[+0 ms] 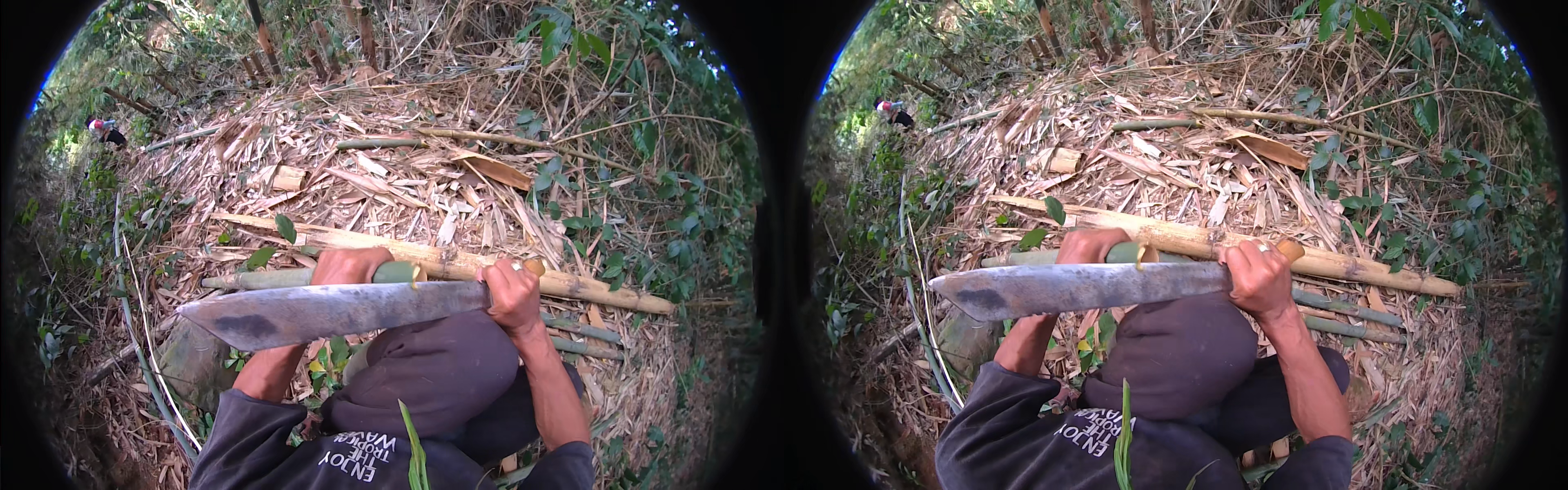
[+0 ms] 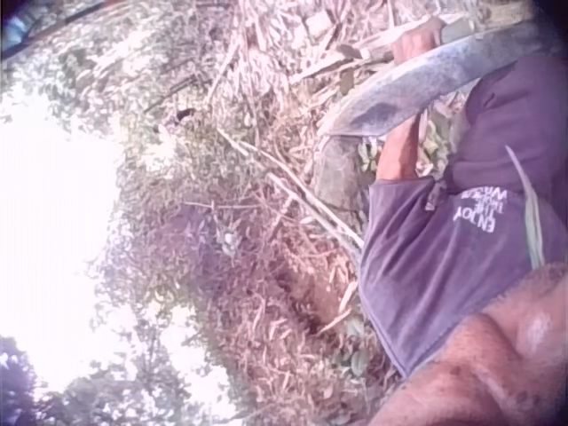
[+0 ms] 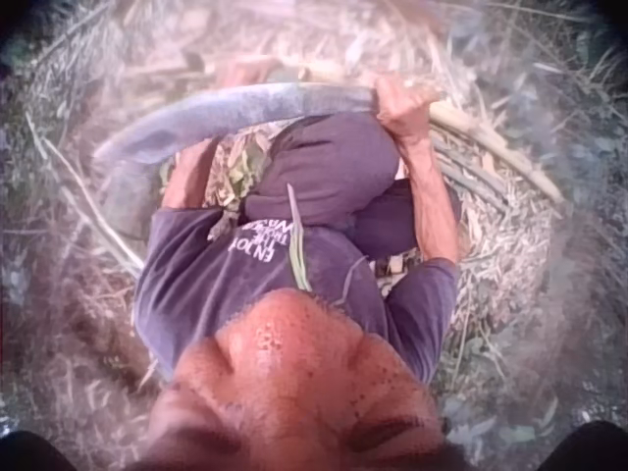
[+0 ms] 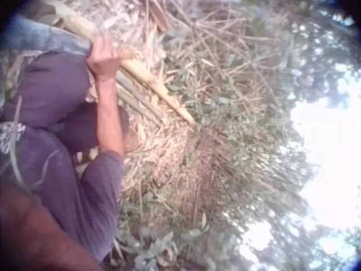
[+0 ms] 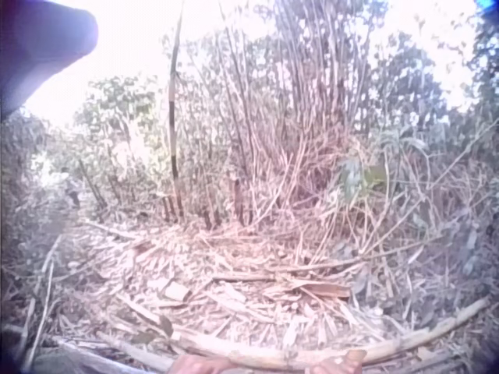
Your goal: The person sits on the forest floor and uses a machete to chop a long bamboo stalk into smaller sections. They repeatedly strike the bamboo to sever it and then place the cut pieces on the ground.
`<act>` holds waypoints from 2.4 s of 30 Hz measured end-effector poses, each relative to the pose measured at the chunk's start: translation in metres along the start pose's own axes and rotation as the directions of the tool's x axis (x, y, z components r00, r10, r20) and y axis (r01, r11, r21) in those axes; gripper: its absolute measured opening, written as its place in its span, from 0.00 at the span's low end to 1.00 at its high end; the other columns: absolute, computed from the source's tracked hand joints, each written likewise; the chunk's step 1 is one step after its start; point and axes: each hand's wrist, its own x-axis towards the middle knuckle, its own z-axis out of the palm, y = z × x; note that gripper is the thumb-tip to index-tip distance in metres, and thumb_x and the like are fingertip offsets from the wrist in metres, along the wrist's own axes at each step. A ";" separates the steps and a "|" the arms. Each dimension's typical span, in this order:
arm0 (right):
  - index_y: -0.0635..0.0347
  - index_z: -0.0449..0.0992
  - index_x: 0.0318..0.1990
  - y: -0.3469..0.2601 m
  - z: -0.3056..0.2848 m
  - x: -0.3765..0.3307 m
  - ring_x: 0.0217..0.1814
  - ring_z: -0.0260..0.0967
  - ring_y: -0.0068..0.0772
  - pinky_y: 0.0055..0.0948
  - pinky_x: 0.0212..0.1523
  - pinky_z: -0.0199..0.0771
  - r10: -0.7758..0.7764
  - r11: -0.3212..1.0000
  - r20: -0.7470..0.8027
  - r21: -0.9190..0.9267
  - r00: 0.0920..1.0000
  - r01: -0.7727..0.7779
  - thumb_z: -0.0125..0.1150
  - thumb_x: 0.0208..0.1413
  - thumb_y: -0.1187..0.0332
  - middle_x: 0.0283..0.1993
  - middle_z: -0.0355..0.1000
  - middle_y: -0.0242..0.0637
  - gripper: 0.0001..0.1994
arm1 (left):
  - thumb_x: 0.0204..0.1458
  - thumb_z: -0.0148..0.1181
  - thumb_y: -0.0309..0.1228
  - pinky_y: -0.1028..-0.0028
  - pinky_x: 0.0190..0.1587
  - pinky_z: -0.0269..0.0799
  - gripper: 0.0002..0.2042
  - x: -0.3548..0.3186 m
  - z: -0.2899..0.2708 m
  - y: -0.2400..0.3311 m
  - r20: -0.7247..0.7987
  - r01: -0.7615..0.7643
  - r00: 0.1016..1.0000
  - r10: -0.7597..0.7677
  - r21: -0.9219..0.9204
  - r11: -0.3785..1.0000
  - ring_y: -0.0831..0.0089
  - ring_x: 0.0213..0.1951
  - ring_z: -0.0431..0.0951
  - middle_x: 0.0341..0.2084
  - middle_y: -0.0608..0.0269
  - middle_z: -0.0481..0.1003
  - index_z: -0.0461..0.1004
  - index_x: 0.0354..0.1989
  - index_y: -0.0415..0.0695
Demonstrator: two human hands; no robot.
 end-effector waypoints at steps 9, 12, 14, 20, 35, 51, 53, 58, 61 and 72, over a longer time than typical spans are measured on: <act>0.66 0.71 0.28 0.093 -0.019 -0.119 0.18 0.68 0.42 0.40 0.24 0.67 0.845 0.510 -0.120 -0.108 0.520 -0.853 0.58 0.51 0.70 0.17 0.67 0.48 0.07 | 0.32 0.72 0.28 0.70 0.33 0.74 0.16 -0.041 -0.075 0.022 -0.106 -0.083 0.991 0.088 0.048 0.995 0.66 0.30 0.80 0.26 0.57 0.78 0.76 0.32 0.42; 0.68 0.70 0.29 0.077 -0.031 -0.069 0.17 0.65 0.36 0.39 0.23 0.63 0.782 0.595 -0.218 -0.013 0.583 -0.803 0.57 0.52 0.71 0.17 0.66 0.49 0.07 | 0.39 0.70 0.36 0.63 0.33 0.73 0.16 0.002 -0.043 0.009 -0.109 0.023 0.994 -0.017 0.049 0.999 0.57 0.29 0.79 0.25 0.55 0.77 0.75 0.33 0.41; 0.64 0.70 0.26 0.055 -0.032 -0.047 0.13 0.58 0.29 0.34 0.17 0.55 0.624 0.766 -0.270 0.026 0.733 -0.642 0.59 0.53 0.73 0.13 0.62 0.36 0.07 | 0.40 0.69 0.36 0.62 0.35 0.73 0.16 0.010 -0.024 0.001 -0.117 -0.044 0.992 0.050 0.049 0.998 0.56 0.32 0.78 0.28 0.53 0.76 0.74 0.34 0.41; 0.59 0.72 0.26 0.017 -0.012 -0.030 0.15 0.66 0.38 0.34 0.19 0.65 0.273 0.962 -0.152 0.048 0.950 -0.269 0.63 0.37 0.71 0.18 0.66 0.35 0.07 | 0.46 0.67 0.38 0.60 0.35 0.70 0.16 0.007 -0.010 0.006 0.031 0.004 1.000 -0.006 0.061 0.998 0.54 0.32 0.76 0.28 0.53 0.74 0.71 0.35 0.41; 0.55 0.74 0.29 0.000 0.017 -0.003 0.17 0.66 0.37 0.35 0.20 0.66 0.011 0.998 -0.012 0.064 1.000 -0.010 0.64 0.31 0.66 0.22 0.66 0.33 0.12 | 0.38 0.68 0.36 0.64 0.29 0.71 0.15 0.013 0.012 -0.014 0.066 0.019 0.998 -0.019 0.003 1.000 0.57 0.25 0.79 0.21 0.51 0.76 0.76 0.31 0.39; 0.57 0.71 0.26 0.000 0.021 0.003 0.17 0.67 0.36 0.34 0.20 0.66 0.012 0.992 0.018 0.128 1.000 -0.014 0.64 0.37 0.67 0.21 0.65 0.35 0.09 | 0.39 0.66 0.35 0.59 0.31 0.71 0.12 0.017 0.007 -0.003 0.058 0.067 0.996 -0.067 -0.008 0.998 0.55 0.27 0.79 0.20 0.51 0.76 0.76 0.30 0.41; 0.57 0.71 0.26 0.006 0.024 -0.003 0.17 0.67 0.37 0.34 0.20 0.66 0.025 0.997 -0.004 0.071 1.000 -0.025 0.64 0.39 0.67 0.21 0.65 0.35 0.08 | 0.35 0.70 0.34 0.63 0.30 0.71 0.15 0.013 0.007 -0.003 0.059 0.054 0.997 -0.053 -0.009 0.999 0.58 0.25 0.79 0.20 0.52 0.76 0.77 0.31 0.39; 0.63 0.71 0.26 0.041 0.028 -0.071 0.23 0.72 0.48 0.39 0.26 0.71 0.682 0.729 0.140 -0.042 0.718 -0.684 0.59 0.48 0.69 0.21 0.71 0.45 0.07 | 0.29 0.73 0.31 0.70 0.31 0.73 0.15 -0.047 -0.036 0.020 0.074 -0.140 0.987 0.143 -0.039 0.989 0.63 0.26 0.80 0.21 0.58 0.77 0.76 0.28 0.42; 0.68 0.72 0.29 0.087 0.006 -0.114 0.22 0.72 0.46 0.39 0.25 0.68 0.827 0.560 -0.023 -0.067 0.562 -0.826 0.59 0.49 0.71 0.19 0.70 0.48 0.07 | 0.30 0.73 0.30 0.70 0.32 0.74 0.15 -0.043 -0.060 0.019 -0.078 -0.141 0.987 0.143 0.028 0.990 0.65 0.27 0.80 0.23 0.58 0.78 0.76 0.29 0.43; 0.59 0.71 0.26 0.013 -0.005 -0.008 0.17 0.68 0.35 0.31 0.17 0.62 0.283 0.958 -0.227 0.110 0.932 -0.264 0.62 0.34 0.74 0.18 0.67 0.36 0.08 | 0.40 0.69 0.36 0.65 0.31 0.73 0.15 0.003 -0.015 0.002 -0.193 -0.112 0.972 0.136 0.128 0.985 0.61 0.25 0.78 0.22 0.56 0.75 0.74 0.31 0.41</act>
